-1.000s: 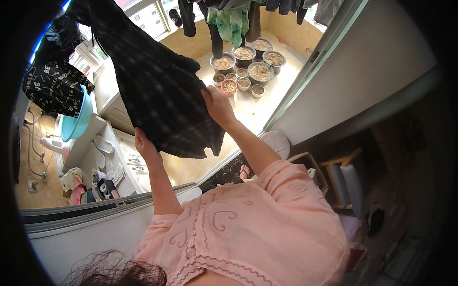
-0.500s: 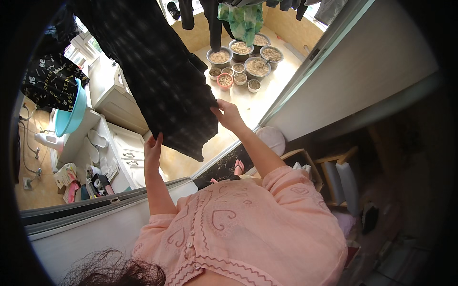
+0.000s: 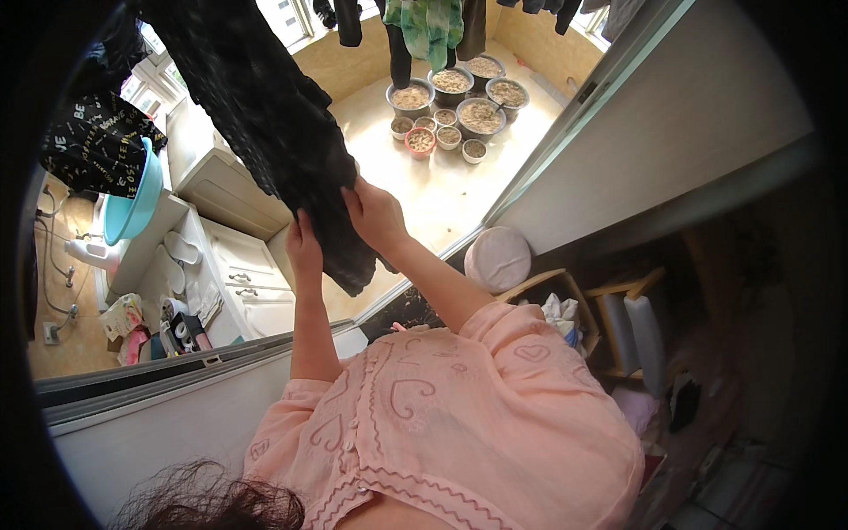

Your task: The person carries a black garment from the bathroom into a bedroom, then moves to a balcony area. They place the garment on a hanger and hang it on a clothes rack among other items.

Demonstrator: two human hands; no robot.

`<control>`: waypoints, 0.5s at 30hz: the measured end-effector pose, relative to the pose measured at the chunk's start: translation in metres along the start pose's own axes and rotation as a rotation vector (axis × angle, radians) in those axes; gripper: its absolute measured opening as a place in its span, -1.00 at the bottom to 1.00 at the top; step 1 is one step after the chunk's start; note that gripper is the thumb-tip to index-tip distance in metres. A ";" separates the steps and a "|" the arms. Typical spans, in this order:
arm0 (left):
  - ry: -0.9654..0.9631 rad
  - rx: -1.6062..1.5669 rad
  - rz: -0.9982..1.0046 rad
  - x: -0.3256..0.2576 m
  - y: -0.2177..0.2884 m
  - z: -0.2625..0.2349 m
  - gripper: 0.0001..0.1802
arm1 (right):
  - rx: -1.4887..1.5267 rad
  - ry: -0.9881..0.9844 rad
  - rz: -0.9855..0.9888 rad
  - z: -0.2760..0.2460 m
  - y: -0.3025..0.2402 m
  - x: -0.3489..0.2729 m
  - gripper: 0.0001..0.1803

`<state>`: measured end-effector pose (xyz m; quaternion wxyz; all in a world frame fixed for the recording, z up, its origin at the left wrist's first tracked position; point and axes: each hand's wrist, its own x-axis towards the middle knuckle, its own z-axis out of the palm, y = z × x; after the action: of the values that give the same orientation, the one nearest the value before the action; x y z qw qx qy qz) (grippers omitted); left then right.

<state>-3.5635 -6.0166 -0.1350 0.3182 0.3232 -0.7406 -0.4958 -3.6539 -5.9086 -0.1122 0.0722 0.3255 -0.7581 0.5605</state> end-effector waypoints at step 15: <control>0.157 -0.039 -0.030 0.008 0.006 -0.015 -0.51 | -0.053 0.072 0.072 -0.007 0.025 0.005 -0.85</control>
<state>-3.5575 -6.0286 -0.1234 0.3739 0.3660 -0.6986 -0.4880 -3.6744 -5.9008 -0.1277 0.0876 0.2756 -0.7809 0.5537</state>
